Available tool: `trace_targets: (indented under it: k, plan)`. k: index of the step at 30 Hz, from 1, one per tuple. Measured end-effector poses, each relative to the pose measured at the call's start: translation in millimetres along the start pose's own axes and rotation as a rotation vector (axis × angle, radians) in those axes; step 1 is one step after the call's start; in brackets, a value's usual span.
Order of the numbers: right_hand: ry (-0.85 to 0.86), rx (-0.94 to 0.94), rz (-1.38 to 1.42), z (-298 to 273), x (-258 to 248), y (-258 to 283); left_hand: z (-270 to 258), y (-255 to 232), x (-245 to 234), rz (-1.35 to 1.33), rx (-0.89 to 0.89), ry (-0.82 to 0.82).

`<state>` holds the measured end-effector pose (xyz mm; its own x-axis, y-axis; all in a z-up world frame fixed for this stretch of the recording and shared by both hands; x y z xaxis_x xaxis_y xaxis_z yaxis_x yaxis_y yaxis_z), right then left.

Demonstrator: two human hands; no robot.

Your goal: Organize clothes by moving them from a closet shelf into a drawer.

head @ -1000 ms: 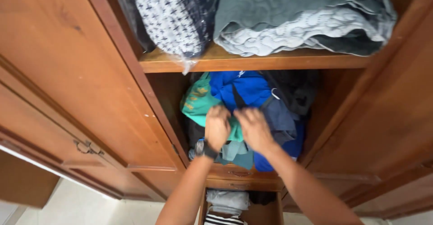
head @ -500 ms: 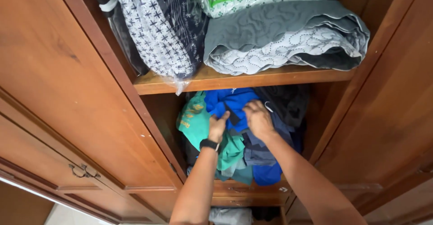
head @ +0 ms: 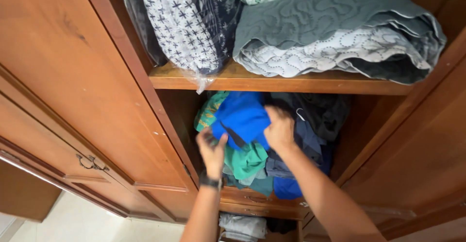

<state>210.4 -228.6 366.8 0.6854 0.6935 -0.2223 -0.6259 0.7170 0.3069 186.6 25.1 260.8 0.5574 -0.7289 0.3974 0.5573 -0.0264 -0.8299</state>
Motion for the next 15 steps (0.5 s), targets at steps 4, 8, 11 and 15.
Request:
trace_targets:
  k: [4, 8, 11, 15]
  plan:
    - [-0.029, -0.266, 0.159, 2.6, -43.7, 102.4, -67.6, -142.4, -3.6, 0.235, 0.355, 0.084]
    - [0.345, -0.340, 0.266, -27.6, -59.3, 172.2, -115.3, -156.0, -3.5, 0.507, 0.240, 0.295]
    - [0.461, -0.359, 0.325, -30.9, -70.5, 182.8, -112.2, -129.8, -23.2, 0.477, 0.125, 0.331]
    - [0.514, -0.361, 0.260, -43.5, -85.4, 173.5, -122.6, -98.5, -54.4, 0.434, 0.047, 0.405]
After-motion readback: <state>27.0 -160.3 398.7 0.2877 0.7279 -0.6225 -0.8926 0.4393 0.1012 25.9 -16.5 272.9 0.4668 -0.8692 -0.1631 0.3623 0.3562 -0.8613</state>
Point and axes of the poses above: each hand's wrist, its own z-axis towards the middle knuckle, its own x-axis out of the palm, y = z × x, the point moved 8 cm from there along z, towards the middle knuckle, and after that the axes turned 12 degrees about -y, right-handed, at the moved point
